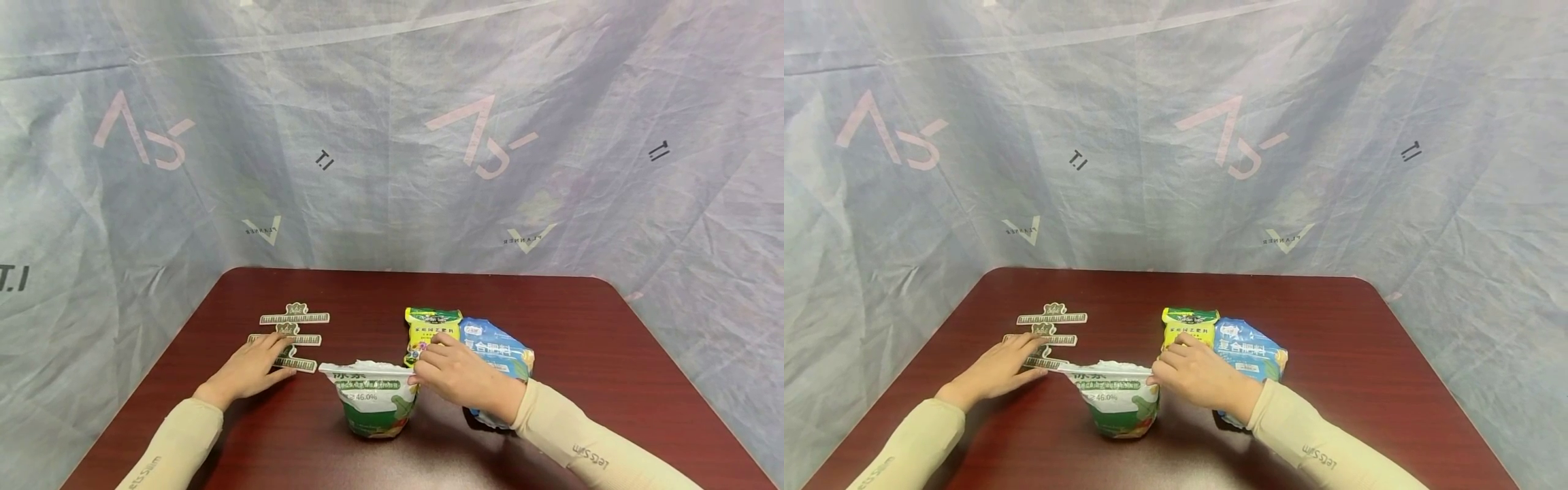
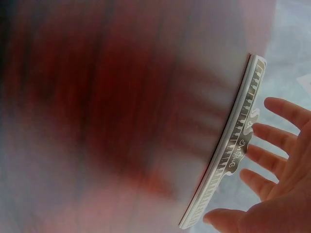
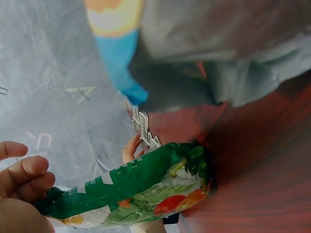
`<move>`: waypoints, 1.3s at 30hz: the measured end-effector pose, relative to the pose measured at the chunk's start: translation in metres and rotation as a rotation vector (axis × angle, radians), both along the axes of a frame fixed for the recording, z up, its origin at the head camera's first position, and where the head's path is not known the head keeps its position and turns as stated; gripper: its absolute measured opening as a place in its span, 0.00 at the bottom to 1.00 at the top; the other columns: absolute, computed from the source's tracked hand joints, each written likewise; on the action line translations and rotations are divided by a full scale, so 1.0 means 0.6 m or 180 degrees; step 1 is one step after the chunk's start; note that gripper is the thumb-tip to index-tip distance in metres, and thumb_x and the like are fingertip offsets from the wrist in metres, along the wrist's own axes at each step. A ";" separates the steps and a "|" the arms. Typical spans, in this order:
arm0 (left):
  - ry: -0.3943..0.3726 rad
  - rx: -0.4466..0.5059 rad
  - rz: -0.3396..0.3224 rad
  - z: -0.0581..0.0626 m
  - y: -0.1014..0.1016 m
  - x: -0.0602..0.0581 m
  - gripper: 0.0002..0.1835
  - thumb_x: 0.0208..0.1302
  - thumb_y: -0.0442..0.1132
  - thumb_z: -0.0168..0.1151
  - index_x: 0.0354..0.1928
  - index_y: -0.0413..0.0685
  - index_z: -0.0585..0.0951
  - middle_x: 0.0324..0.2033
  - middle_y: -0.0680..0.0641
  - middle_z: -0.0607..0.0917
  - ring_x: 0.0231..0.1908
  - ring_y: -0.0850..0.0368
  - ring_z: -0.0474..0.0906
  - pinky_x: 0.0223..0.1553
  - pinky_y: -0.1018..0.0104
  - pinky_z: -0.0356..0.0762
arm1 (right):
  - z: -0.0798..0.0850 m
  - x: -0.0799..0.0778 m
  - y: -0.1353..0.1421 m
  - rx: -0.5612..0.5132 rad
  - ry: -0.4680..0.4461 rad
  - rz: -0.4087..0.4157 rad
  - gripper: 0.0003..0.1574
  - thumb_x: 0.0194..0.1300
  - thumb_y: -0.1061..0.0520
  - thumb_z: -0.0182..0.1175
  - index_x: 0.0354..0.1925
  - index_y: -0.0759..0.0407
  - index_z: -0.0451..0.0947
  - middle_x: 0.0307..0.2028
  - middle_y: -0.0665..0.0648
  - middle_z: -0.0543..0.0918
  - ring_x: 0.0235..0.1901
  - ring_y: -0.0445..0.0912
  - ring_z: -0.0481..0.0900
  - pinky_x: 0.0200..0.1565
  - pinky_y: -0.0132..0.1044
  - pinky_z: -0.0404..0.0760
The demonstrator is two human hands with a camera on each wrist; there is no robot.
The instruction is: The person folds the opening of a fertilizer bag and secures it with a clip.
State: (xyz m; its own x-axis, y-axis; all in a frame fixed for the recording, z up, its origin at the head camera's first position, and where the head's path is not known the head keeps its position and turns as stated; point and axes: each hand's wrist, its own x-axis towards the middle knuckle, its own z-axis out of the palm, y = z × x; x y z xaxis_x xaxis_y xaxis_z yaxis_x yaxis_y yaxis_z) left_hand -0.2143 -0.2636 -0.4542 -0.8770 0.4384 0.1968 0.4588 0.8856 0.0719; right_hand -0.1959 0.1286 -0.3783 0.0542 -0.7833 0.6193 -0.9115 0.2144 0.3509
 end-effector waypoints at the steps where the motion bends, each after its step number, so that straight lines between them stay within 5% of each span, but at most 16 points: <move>1: -0.0009 -0.0002 0.0002 0.000 0.000 0.000 0.33 0.59 0.59 0.56 0.60 0.45 0.70 0.56 0.41 0.71 0.57 0.44 0.66 0.52 0.40 0.63 | 0.000 0.000 0.000 -0.0001 -0.0001 0.0000 0.17 0.71 0.51 0.46 0.25 0.54 0.66 0.19 0.47 0.66 0.20 0.40 0.62 0.32 0.35 0.65; 11: 0.0022 -0.0171 0.0007 -0.002 0.002 -0.001 0.32 0.60 0.55 0.58 0.59 0.40 0.71 0.56 0.39 0.71 0.58 0.42 0.65 0.52 0.40 0.62 | -0.002 -0.001 0.000 0.0006 -0.0008 -0.0005 0.16 0.71 0.51 0.46 0.25 0.54 0.66 0.19 0.47 0.66 0.20 0.40 0.63 0.33 0.36 0.66; 22: 0.0395 -0.0612 -0.0116 0.000 0.005 -0.003 0.26 0.57 0.47 0.63 0.55 0.41 0.74 0.52 0.41 0.74 0.53 0.44 0.71 0.47 0.40 0.67 | -0.002 -0.001 0.001 0.0014 0.0006 -0.0030 0.16 0.71 0.51 0.46 0.25 0.54 0.67 0.20 0.47 0.67 0.20 0.40 0.63 0.33 0.36 0.65; 39: 0.0554 -0.0663 -0.0164 0.002 0.009 -0.008 0.26 0.51 0.48 0.68 0.48 0.40 0.74 0.47 0.42 0.77 0.48 0.46 0.75 0.43 0.46 0.70 | -0.002 -0.001 0.000 0.0005 0.0031 -0.0027 0.17 0.71 0.51 0.45 0.25 0.54 0.66 0.20 0.47 0.67 0.20 0.40 0.61 0.32 0.35 0.64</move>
